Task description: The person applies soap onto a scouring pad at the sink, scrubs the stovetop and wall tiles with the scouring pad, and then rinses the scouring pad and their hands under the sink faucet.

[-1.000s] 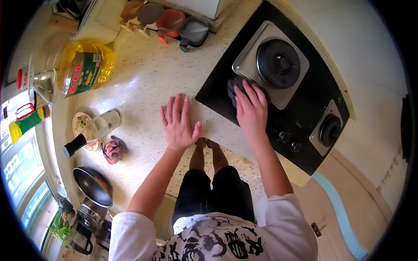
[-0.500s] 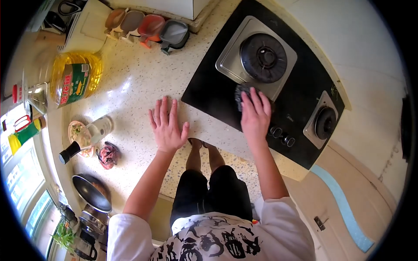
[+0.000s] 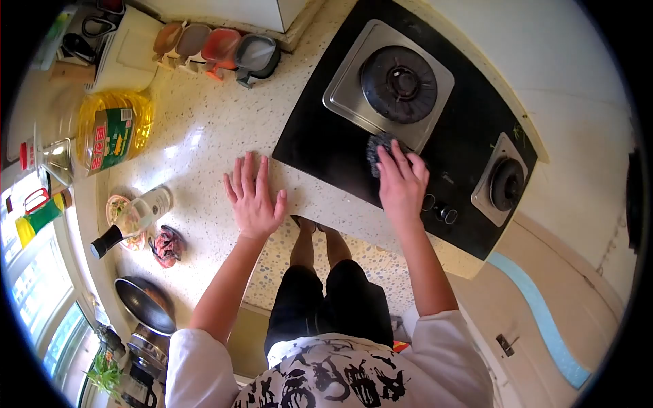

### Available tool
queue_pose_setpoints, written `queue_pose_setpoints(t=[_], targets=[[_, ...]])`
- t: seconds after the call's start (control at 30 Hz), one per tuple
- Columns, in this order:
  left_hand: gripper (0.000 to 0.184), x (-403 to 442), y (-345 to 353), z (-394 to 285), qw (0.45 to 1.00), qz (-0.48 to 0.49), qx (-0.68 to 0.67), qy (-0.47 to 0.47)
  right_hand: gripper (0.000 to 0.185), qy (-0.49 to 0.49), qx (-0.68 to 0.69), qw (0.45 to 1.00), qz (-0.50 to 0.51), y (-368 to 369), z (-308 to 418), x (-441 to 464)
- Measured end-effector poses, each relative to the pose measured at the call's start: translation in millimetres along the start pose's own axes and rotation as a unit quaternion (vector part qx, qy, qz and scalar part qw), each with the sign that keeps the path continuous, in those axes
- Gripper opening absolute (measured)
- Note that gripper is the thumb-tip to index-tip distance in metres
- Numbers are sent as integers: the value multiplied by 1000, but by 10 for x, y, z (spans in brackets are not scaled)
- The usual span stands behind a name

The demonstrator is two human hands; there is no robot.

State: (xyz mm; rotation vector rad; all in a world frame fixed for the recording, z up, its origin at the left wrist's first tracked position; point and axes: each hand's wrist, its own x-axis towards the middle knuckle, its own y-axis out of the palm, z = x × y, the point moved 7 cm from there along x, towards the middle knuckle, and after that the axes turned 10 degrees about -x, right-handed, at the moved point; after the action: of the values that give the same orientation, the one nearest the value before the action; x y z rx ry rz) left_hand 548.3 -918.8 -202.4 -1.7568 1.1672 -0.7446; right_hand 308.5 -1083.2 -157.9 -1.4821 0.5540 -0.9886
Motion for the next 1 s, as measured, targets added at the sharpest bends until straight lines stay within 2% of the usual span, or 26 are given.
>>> queue_pose_setpoints(t=[0.13,0.23,0.43,0.53,0.63,0.73,0.83,1.0], targets=[[72,58,-10,9,1000,-15,12,-9,32,-43,88,995,-18,174,513,489],[71,292,-88,-14,999,-43,-3,13,36,-73,78,994,-32,212,701,660],[74,731,-59,-55,994,-56,-54,77,36,-33,-8,999,19,-95,-109,64],[76,722,-56,-53,994,-52,-54,79,40,-39,-23,998,31,-80,-99,56],[76,745,-51,-79,994,-57,-48,74,43,-63,52,997,13,80,294,374],[76,728,-16,-65,994,-51,-46,79,40,-100,46,994,-10,185,597,601],[76,752,1,-29,994,-52,-59,74,39,-58,68,996,-28,100,368,429],[76,752,0,-32,995,-45,-54,71,47,-2,11,997,83,-271,-327,-84]])
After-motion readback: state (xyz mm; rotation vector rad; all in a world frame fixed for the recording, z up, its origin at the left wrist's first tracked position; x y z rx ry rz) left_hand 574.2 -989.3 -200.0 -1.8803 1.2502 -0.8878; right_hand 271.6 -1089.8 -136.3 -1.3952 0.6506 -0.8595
